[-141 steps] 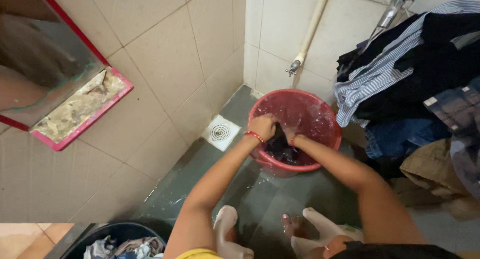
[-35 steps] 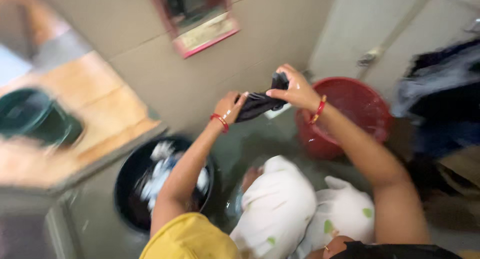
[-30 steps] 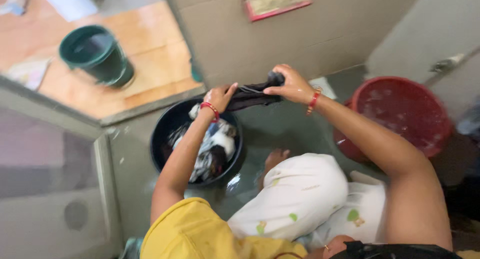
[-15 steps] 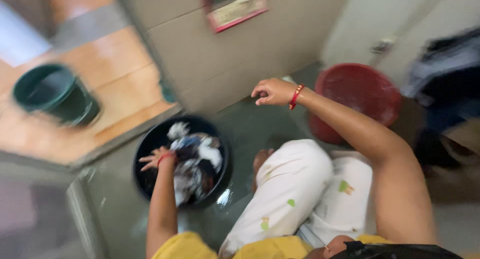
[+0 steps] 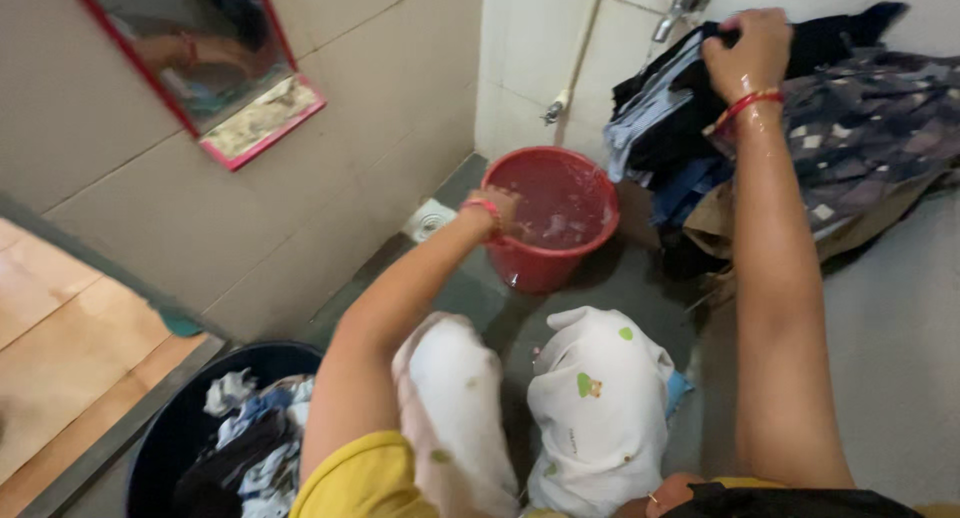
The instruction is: The person washes various pieces of clothing by hand in a bucket of soapy water, rubbing, squeezing, and rinsing each item individually before placing it into a different basin.
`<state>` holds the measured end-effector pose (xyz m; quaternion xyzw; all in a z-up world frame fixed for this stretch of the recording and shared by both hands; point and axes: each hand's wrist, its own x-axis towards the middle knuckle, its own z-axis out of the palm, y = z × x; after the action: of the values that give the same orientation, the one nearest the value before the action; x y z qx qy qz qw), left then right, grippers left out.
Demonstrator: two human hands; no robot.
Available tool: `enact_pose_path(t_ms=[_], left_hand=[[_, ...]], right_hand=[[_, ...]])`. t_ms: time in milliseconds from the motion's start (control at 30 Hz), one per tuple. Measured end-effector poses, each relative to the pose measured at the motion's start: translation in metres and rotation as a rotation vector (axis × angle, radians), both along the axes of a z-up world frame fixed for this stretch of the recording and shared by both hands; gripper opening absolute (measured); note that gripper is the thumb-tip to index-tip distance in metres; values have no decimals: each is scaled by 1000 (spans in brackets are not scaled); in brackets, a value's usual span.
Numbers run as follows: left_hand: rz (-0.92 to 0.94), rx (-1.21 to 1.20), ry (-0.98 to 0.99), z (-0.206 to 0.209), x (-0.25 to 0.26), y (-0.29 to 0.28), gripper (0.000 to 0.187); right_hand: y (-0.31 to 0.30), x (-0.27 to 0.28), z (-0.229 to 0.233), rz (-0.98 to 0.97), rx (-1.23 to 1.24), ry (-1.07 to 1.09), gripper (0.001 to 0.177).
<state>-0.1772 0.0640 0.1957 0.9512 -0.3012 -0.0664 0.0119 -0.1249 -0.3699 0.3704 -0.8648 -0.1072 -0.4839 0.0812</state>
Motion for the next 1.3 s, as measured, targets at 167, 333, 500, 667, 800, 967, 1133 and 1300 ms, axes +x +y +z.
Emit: enact_pose_path(t_ms=[167,333,500,667,800,967,1133,1300], left_hand=[[-109,-35,48,-111,8,-113,78],[-158,-316,-314,-204,-10,-135,55],[-170,-432,-545,-222,7,-157,50],[-144,-487,-590,-221,15,-185,43],[-145,-571,-627,-220,18,-202,42],[-184,-576,-626,-214,17,-192,41],[-273,-626,-579,-214,26,-166,41],[-259,-519,-372,-197,18,-145,48]], right_hand=[[-63,25,24,-414,251,207,39],[-69,40,51,-650,305,431,69],[-56,39,68,-718,429,589,78],[-51,24,77,-862,468,677,87],[-82,43,58,-902,216,725,74],[-127,68,41,-785,45,377,39],[-102,31,80,-583,13,171,22],[-37,-22,102,-139,110,-102,9]])
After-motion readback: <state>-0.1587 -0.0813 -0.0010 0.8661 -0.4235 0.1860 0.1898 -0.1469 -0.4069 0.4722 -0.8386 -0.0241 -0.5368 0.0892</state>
